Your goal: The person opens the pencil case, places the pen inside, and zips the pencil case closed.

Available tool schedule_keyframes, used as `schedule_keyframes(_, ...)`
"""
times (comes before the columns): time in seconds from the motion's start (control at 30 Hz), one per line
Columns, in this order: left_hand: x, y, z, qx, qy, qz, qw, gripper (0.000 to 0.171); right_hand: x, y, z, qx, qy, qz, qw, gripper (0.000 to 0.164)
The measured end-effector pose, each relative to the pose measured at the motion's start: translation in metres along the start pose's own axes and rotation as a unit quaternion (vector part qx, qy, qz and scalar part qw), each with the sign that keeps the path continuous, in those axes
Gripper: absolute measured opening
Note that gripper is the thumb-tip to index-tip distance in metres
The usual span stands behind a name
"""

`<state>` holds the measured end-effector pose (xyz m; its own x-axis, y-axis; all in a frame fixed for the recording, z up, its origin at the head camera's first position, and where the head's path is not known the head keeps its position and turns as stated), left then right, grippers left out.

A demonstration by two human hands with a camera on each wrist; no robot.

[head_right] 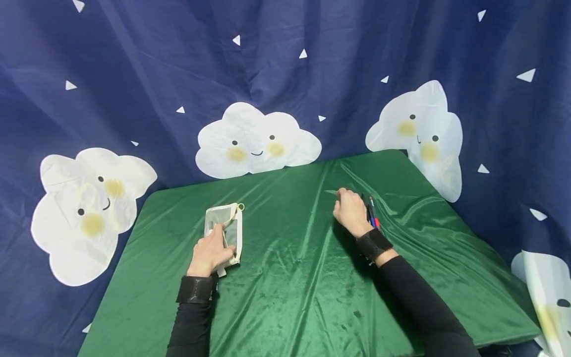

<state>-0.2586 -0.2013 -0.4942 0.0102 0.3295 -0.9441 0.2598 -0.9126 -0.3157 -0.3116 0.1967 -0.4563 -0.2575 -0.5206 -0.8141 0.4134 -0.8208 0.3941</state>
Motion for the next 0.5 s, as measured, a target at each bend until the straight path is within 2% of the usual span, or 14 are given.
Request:
schedule_keyframes(0.23, 0.000, -0.001, 0.000, -0.002, -0.002, 0.007, 1.0000, 0.068, -0.010, -0.032, -0.010, 0.024, 0.006, -0.032, 0.999, 0.029)
schedule_keyframes(0.37, 0.000, -0.001, 0.001, -0.002, -0.001, 0.005, 1.0000, 0.070, -0.016, -0.045, -0.012, 0.022, 0.001, -0.054, 0.998, 0.027)
schedule_keyframes(0.5, -0.001, -0.001, 0.001, -0.001, 0.001, 0.004, 1.0000, 0.072, -0.021, -0.056, -0.011, 0.025, 0.014, -0.066, 0.997, 0.014)
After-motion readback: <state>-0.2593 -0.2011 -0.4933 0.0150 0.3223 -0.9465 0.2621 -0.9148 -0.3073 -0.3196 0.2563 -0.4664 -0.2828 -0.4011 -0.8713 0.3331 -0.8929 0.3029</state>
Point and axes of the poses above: each hand's wrist, its own z-axis towards the middle knuckle, its own x-axis out of the palm, y = z × x, the point moved 7 cm from there along z, towards the middle knuckle, and after that the axes turned 15 degrees about -x, right-handed, at the moved point
